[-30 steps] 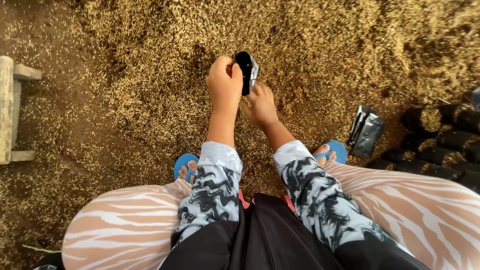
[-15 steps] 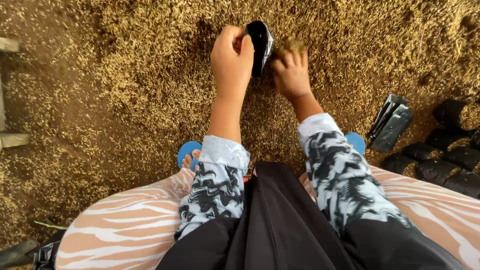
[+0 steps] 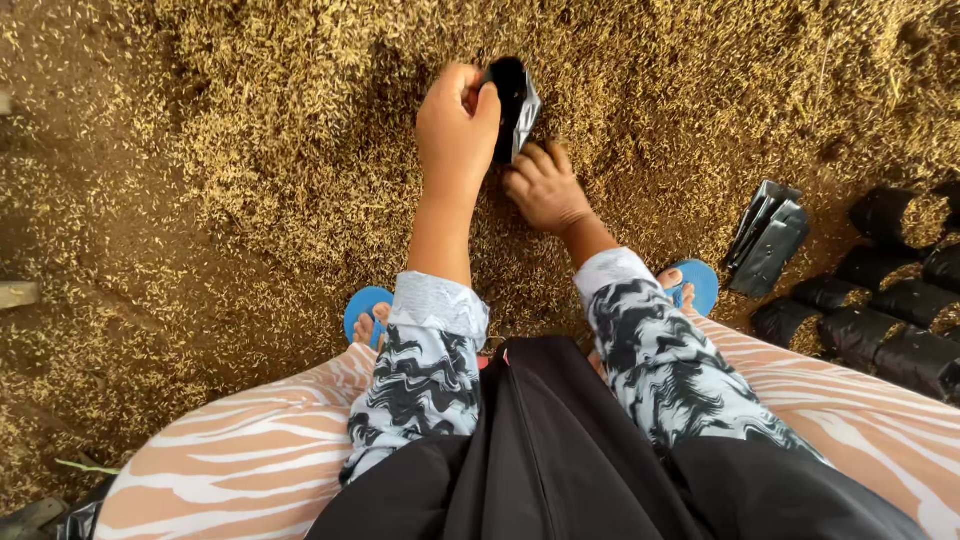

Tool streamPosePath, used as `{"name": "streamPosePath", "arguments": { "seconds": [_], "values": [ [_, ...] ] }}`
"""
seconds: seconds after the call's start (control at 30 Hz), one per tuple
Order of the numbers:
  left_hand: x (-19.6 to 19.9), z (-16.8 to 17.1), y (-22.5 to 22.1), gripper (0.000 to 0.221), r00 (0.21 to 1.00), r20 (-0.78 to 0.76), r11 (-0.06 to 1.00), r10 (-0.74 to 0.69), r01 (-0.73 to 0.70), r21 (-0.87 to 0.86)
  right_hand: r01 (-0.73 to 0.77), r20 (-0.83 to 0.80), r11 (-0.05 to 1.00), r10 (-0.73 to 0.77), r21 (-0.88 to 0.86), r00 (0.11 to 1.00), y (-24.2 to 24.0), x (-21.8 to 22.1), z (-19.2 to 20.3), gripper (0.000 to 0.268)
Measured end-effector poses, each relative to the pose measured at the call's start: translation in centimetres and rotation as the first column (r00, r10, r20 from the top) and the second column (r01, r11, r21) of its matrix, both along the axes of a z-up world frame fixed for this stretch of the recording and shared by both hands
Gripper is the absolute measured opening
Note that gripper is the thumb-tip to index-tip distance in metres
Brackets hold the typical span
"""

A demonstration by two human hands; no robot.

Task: The person scoops loose grain from a large pile on the floor and fills black plastic bags. They fold the open ends of the bags to seal them and place the filled bags in a stack nearby.

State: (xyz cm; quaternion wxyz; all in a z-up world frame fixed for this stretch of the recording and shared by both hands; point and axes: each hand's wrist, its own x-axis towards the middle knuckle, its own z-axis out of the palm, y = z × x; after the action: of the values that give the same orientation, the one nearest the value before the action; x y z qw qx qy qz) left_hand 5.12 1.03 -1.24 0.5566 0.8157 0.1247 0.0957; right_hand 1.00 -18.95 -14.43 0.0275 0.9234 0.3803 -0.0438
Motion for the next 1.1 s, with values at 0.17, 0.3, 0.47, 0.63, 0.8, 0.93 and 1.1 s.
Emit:
{"name": "streamPosePath", "arguments": {
  "seconds": [0.17,0.3,0.47,0.63,0.8,0.93,1.1],
  "values": [
    [-0.5,-2.2,-1.1,0.008,0.972,-0.205,0.993,-0.117,0.108,-0.053,0.085,0.176,0.991,-0.065,-0.106,0.982,-3.2,4.2,0.0,0.039],
    [-1.3,-4.7,-2.1,0.016,0.939,-0.303,0.986,-0.162,0.165,-0.016,0.211,0.15,0.946,-0.253,0.247,0.956,-4.2,4.5,1.7,0.044],
    [-1.3,-7.4,-3.7,0.015,0.946,-0.288,0.989,-0.149,0.146,-0.033,0.27,0.124,0.923,-0.313,0.275,0.942,-3.5,4.6,2.0,0.053],
    [-0.9,-8.9,-4.7,0.015,0.964,-0.244,0.994,-0.108,0.113,0.006,0.368,0.006,0.88,-0.387,0.3,0.922,-2.9,5.0,1.4,0.042],
    [-0.7,-8.9,-5.6,0.014,0.977,-0.205,0.995,-0.066,0.081,0.065,0.702,-0.431,0.473,-0.562,0.533,0.706,-1.6,7.2,5.2,0.029],
    [-0.8,-8.7,-6.2,0.013,0.986,-0.157,0.995,-0.049,0.062,0.081,0.971,-0.97,-0.045,-0.077,0.236,0.232,-1.7,9.5,10.8,0.017],
    [-0.9,-8.6,-6.4,0.016,0.996,-0.089,0.999,-0.031,0.034,0.029,0.992,-0.981,-0.113,0.175,0.06,0.08,0.5,9.4,13.2,0.018]
  ]
}}
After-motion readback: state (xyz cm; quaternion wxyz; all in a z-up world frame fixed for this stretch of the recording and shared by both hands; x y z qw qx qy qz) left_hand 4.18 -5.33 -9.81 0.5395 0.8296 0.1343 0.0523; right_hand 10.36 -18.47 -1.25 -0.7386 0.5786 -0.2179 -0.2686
